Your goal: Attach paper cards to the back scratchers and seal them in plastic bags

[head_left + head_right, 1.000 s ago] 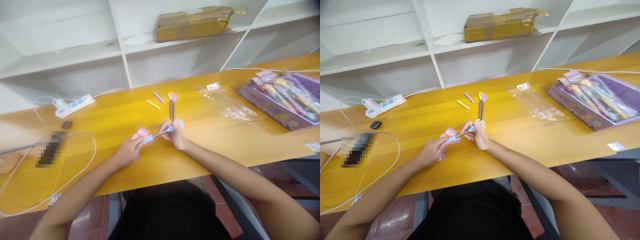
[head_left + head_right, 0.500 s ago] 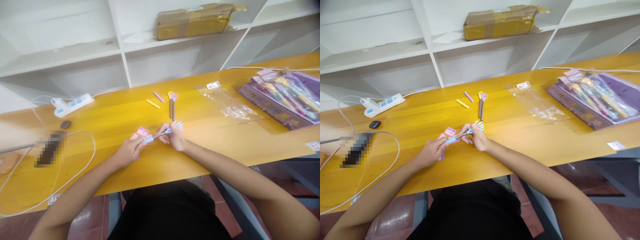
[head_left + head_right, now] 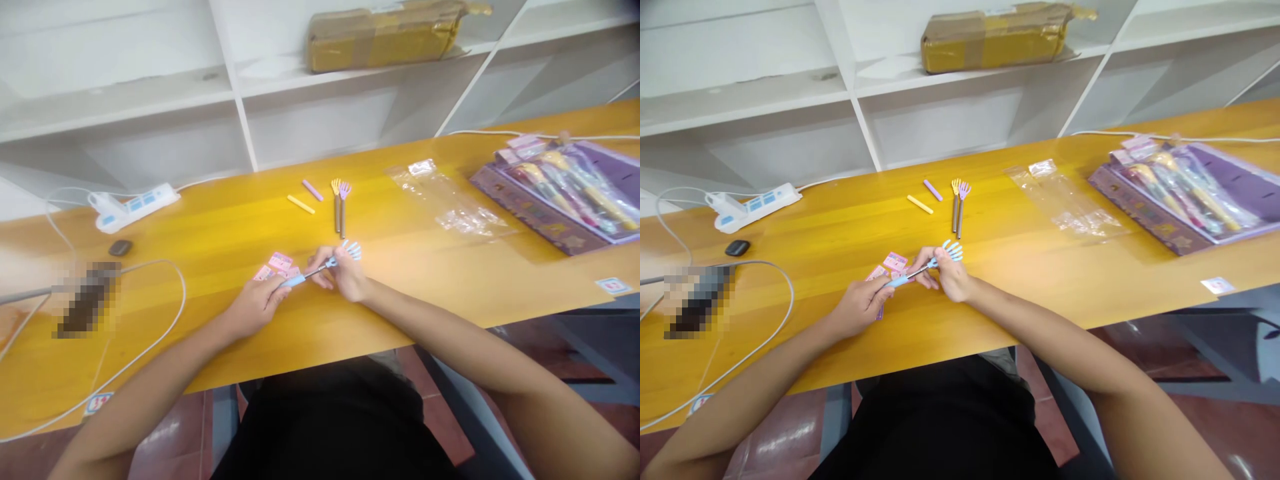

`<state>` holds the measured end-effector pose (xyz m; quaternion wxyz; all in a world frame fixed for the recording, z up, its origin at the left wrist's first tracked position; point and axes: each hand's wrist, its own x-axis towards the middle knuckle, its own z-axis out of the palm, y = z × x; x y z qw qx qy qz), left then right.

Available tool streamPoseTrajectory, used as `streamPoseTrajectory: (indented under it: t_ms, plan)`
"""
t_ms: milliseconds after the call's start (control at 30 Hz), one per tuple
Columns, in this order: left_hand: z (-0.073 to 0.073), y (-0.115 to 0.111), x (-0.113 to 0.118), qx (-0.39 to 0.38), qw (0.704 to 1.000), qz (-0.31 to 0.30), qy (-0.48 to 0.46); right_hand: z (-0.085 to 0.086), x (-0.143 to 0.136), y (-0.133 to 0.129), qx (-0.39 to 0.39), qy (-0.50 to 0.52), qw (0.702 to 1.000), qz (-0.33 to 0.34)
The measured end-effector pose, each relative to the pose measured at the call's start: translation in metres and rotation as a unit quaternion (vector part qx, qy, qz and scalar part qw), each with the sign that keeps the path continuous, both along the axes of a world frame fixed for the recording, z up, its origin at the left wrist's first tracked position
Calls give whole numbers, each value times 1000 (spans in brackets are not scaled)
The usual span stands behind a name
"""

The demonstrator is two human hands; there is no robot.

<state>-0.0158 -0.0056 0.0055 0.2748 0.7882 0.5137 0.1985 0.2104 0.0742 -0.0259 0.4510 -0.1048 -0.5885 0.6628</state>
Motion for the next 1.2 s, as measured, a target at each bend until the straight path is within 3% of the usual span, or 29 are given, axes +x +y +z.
streamPoseTrajectory:
  t_ms: [267, 467, 733, 867, 967, 1033, 1133, 1200]
  plan:
    - [10, 2, -2, -58, 998, 2, -36, -2, -6, 18, -44, -42, 998, -8]
    - [2, -5, 6, -182, 971, -44, -151, -11, -10, 11, -5, -59, 994, 87]
    - [4, -4, 12, -91, 992, -60, -64, -3, -14, 1, -18, -68, 993, 95]
    - [9, -2, 13, -49, 996, -71, -34, 10, -7, 6, -19, -71, 997, 27]
    - [10, -2, 11, -43, 996, -75, -24, 28, 17, 27, -18, -46, 997, -57]
    - [11, -3, 10, -46, 996, -77, -14, 48, 48, 49, -16, -20, 993, -116]
    - [14, -5, 8, -69, 994, -89, 11, 87, 118, 84, -30, 16, 976, -213]
    - [18, -6, 7, -97, 989, -108, 28, 113, 177, 99, -104, 44, 941, -320]
